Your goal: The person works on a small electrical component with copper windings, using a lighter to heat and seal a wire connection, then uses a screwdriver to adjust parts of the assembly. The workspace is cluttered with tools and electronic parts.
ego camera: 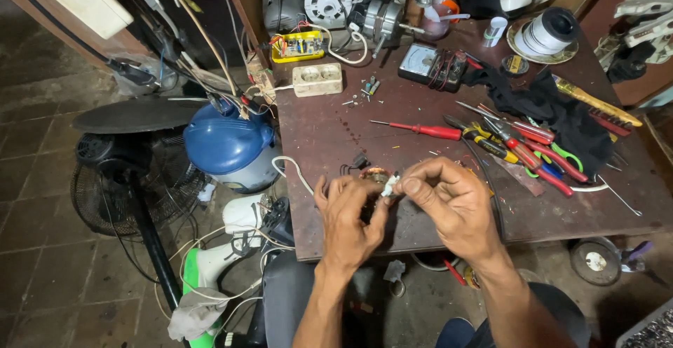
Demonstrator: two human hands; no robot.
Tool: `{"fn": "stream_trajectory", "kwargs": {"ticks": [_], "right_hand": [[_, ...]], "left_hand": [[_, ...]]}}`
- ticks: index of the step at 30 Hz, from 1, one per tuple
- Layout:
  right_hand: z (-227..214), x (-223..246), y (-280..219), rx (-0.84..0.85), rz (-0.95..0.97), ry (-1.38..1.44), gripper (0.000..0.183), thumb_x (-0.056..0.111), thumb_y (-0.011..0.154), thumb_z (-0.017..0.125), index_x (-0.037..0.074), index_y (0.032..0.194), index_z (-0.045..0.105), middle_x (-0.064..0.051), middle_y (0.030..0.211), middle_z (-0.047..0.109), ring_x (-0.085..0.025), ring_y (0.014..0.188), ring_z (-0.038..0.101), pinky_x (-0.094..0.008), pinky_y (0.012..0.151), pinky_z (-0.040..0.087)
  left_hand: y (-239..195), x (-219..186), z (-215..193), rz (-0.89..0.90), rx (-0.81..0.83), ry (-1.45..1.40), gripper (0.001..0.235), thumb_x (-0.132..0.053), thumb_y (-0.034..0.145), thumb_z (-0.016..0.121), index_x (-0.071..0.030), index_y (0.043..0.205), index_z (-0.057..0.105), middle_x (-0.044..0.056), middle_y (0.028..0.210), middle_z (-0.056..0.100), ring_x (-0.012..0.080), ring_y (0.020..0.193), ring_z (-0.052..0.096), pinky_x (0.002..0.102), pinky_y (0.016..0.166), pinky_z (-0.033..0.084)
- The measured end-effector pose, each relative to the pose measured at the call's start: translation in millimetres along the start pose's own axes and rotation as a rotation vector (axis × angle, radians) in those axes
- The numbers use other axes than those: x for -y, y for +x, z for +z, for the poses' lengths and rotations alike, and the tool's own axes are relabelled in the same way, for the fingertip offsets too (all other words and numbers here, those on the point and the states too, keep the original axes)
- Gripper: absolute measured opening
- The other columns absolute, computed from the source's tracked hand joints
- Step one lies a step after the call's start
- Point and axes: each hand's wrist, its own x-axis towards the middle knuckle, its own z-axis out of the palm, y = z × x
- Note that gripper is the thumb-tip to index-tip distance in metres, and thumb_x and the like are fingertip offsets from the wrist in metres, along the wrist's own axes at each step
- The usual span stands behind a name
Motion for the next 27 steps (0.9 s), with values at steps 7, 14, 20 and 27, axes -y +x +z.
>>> {"fn": "stream_trajectory", "kwargs": {"ticks": [7,14,20,27], "right_hand": [[4,2,-4,-0.018,0.128,-0.034,0.012,0.007,0.094,0.068,-0.002,0.086,0.068,-0.009,0.072,0.066,-0.009,0.073,0.059,-0.026,0.068,0.055],[4,12,-7,0.005,0.296,-0.235,0.012,0.015,0.088,0.073,0.005,0.082,0.069,-0.002,0.075,0.070,-0.009,0.070,0.065,-0.021,0.068,0.054],[-21,-14,-10,0.031,0.397,0.000,0.020,-0.004,0.082,0.074,-0.003,0.102,0.070,-0.010,0.094,0.075,-0.014,0.086,0.071,-0.022,0.083,0.059],[-28,-12,5,0.087,0.449,-0.282,0.026,0.001,0.082,0.076,0.000,0.107,0.071,-0.010,0.090,0.076,-0.013,0.083,0.071,-0.022,0.077,0.059]], "left_hand": [[-10,-16,-3,0.092,-0.045,0.026,0.007,-0.027,0.090,0.072,-0.021,0.091,0.074,-0.004,0.088,0.072,0.0221,0.095,0.061,0.059,0.109,0.013],[-15,-21,-1,0.089,-0.051,0.175,0.005,-0.026,0.088,0.070,-0.023,0.090,0.074,-0.013,0.095,0.073,0.0215,0.099,0.058,0.057,0.100,0.016],[-17,-21,1,0.116,-0.070,0.176,0.009,-0.021,0.089,0.068,-0.021,0.095,0.074,-0.012,0.098,0.073,0.0191,0.095,0.057,0.049,0.097,0.018],[-22,-22,6,0.145,-0.095,0.253,0.014,-0.014,0.086,0.066,-0.020,0.096,0.074,-0.010,0.100,0.073,0.0198,0.095,0.054,0.045,0.089,0.020]]}}
